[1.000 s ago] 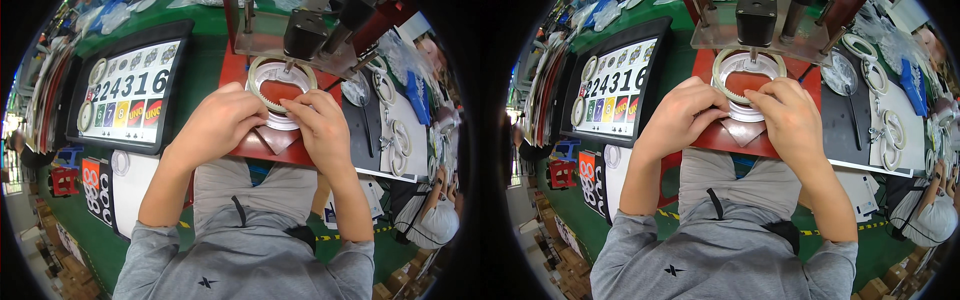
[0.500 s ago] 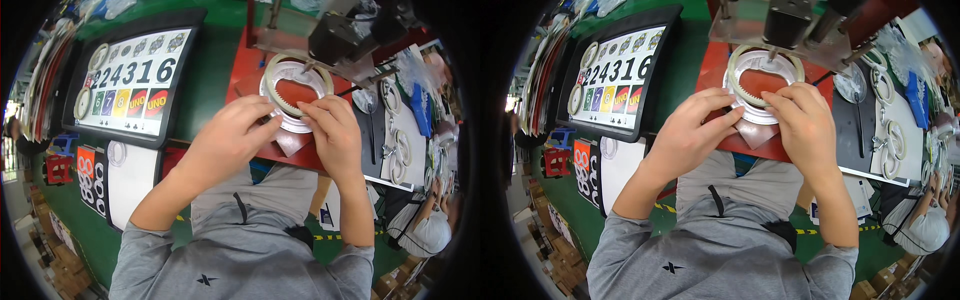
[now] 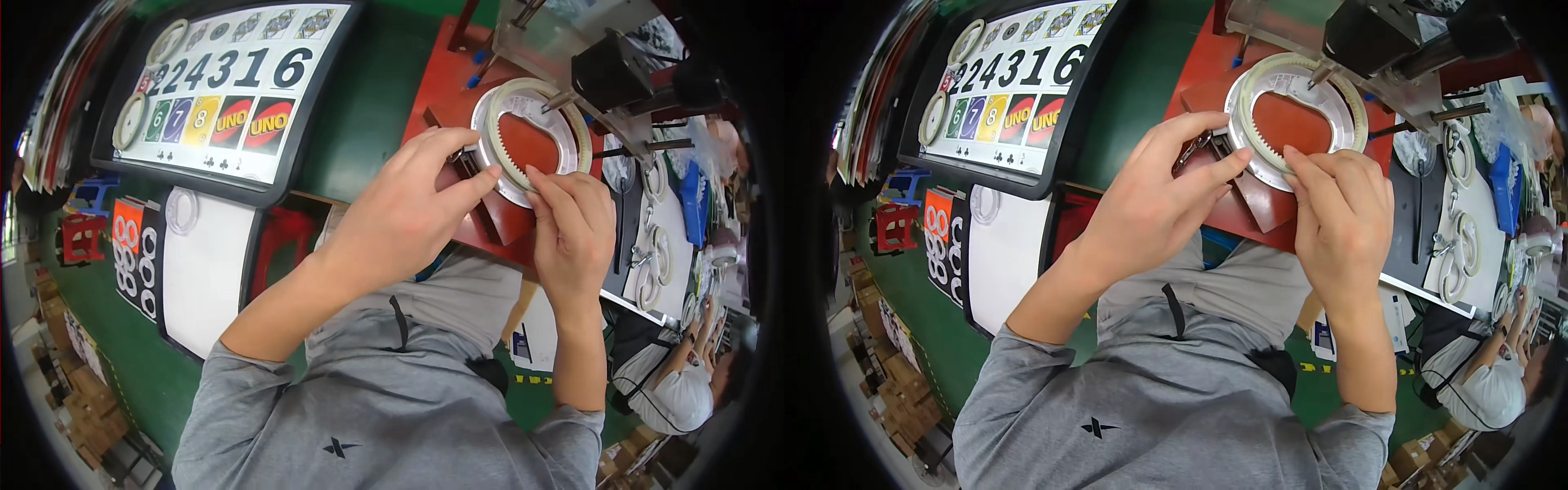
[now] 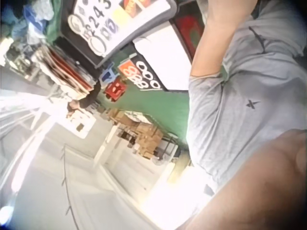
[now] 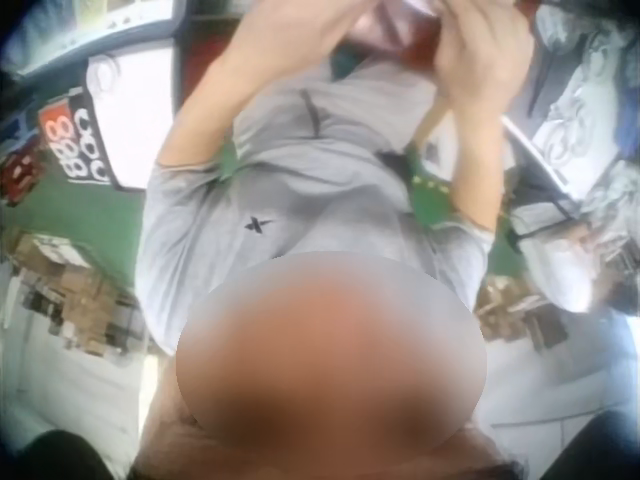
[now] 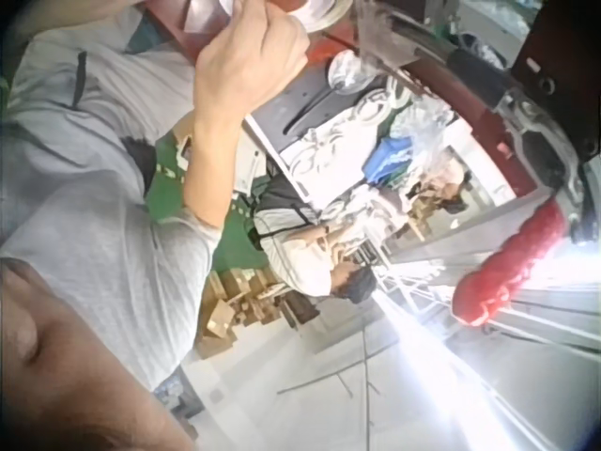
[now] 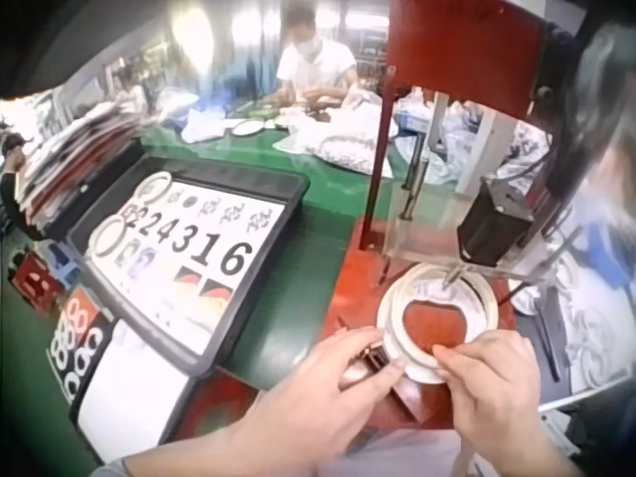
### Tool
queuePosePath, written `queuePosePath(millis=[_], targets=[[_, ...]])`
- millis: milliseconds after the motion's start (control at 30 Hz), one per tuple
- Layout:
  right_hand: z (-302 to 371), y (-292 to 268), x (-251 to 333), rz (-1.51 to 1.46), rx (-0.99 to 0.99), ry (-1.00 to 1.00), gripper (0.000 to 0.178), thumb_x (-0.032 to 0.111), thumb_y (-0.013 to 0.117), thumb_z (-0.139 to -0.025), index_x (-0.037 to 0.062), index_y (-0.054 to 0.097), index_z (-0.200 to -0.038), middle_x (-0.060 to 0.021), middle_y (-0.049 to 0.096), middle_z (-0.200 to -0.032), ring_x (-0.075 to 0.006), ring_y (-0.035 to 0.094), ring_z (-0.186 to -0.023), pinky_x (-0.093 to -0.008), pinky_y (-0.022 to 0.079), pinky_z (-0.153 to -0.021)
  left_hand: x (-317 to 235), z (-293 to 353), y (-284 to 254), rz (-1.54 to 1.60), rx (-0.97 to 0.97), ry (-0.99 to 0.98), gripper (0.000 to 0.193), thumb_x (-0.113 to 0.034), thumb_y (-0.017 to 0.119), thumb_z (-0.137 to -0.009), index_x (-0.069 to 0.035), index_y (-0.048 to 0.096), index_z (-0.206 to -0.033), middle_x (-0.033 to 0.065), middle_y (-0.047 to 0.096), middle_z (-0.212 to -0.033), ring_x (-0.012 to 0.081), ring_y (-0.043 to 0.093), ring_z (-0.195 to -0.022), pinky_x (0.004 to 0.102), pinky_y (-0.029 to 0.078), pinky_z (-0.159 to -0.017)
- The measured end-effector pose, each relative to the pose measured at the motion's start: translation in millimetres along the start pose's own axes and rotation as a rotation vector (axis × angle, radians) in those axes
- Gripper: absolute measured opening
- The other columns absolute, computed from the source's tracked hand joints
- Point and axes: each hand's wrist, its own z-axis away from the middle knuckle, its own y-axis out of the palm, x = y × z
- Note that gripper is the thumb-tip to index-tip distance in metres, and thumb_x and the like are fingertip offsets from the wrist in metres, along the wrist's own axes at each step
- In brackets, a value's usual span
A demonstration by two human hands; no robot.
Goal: Applying grease to a plastic component and using a press machine to assemble parts.
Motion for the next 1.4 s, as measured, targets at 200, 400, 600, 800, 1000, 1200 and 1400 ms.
queuePosePath(millis=[200,400,600,800,1000,1200,1400], targets=[[2.9,6.1,12.2,-0.015,-0.040,0.027,0.031,0.003,0.079,-0.080,0.0088,0.078,-0.110,-0.0040,0.068,-0.094,-0.0253,0.064,-0.091,-0.0379,0.047,-0.076,1.1,6.1,5.4,0.091,-0.074,-0.022,0.040,0.001,0.073,-0.086,-0.004,0.072,-0.125,0.0164,0.064,-0.134,0.0353,0.063,-0.124,0.0429,0.052,-0.102],[2.7,7.3,19.5,-0.009,-0.030,0.066,0.029,0.003,0.078,-0.079,0.0073,0.078,-0.108,-0.0035,0.068,-0.092,-0.0242,0.064,-0.089,-0.0375,0.045,-0.072,1.4,-4.4,2.9,0.093,-0.149,-0.045,0.029,0.001,0.073,-0.087,-0.001,0.072,-0.115,0.0159,0.073,-0.118,0.0334,0.070,-0.111,0.0398,0.054,-0.097],[-0.8,5.1,20.3,-0.023,0.002,0.083,0.024,0.004,0.076,-0.082,0.0066,0.078,-0.105,-0.0031,0.066,-0.090,-0.0228,0.062,-0.087,-0.0374,0.044,-0.072,5.6,-33.5,16.7,-0.023,-0.258,-0.105,0.014,-0.006,0.075,-0.089,-0.001,0.071,-0.101,0.0099,0.071,-0.093,0.0236,0.066,-0.080,0.0343,0.052,-0.069],[1.8,5.5,17.6,-0.022,0.007,0.087,0.024,0.005,0.076,-0.082,0.0068,0.078,-0.106,-0.0027,0.065,-0.090,-0.0223,0.062,-0.088,-0.0369,0.044,-0.073,13.0,-48.4,36.2,-0.024,-0.330,-0.072,0.020,-0.007,0.076,-0.087,0.000,0.075,-0.106,0.0144,0.075,-0.105,0.0241,0.070,-0.088,0.0329,0.057,-0.077],[3.0,1.8,16.1,0.061,0.073,0.042,0.031,0.005,0.072,-0.079,0.0080,0.078,-0.109,-0.0018,0.066,-0.096,-0.0213,0.062,-0.093,-0.0367,0.044,-0.077,14.5,-44.8,49.3,0.211,-0.400,-0.214,0.019,-0.001,0.071,-0.090,-0.001,0.077,-0.108,0.0135,0.077,-0.111,0.0168,0.074,-0.086,0.0280,0.059,-0.077],[4.0,1.7,16.9,0.067,0.113,0.027,0.035,0.005,0.072,-0.082,0.0092,0.077,-0.116,-0.0027,0.068,-0.106,-0.0214,0.063,-0.098,-0.0367,0.044,-0.082,18.4,-44.9,44.1,0.168,-0.386,-0.205,0.017,0.000,0.072,-0.089,-0.003,0.078,-0.105,0.0097,0.078,-0.105,0.0139,0.074,-0.082,0.0261,0.060,-0.076],[-1.0,16.9,-12.0,0.069,-0.027,0.103,0.046,0.023,0.073,-0.096,0.0008,0.064,-0.135,-0.0169,0.067,-0.128,-0.0358,0.062,-0.119,-0.0439,0.045,-0.100,18.8,-51.2,45.8,0.090,-0.361,-0.152,0.017,0.000,0.072,-0.087,-0.003,0.078,-0.102,0.0103,0.078,-0.104,0.0146,0.073,-0.078,0.0268,0.060,-0.072]])
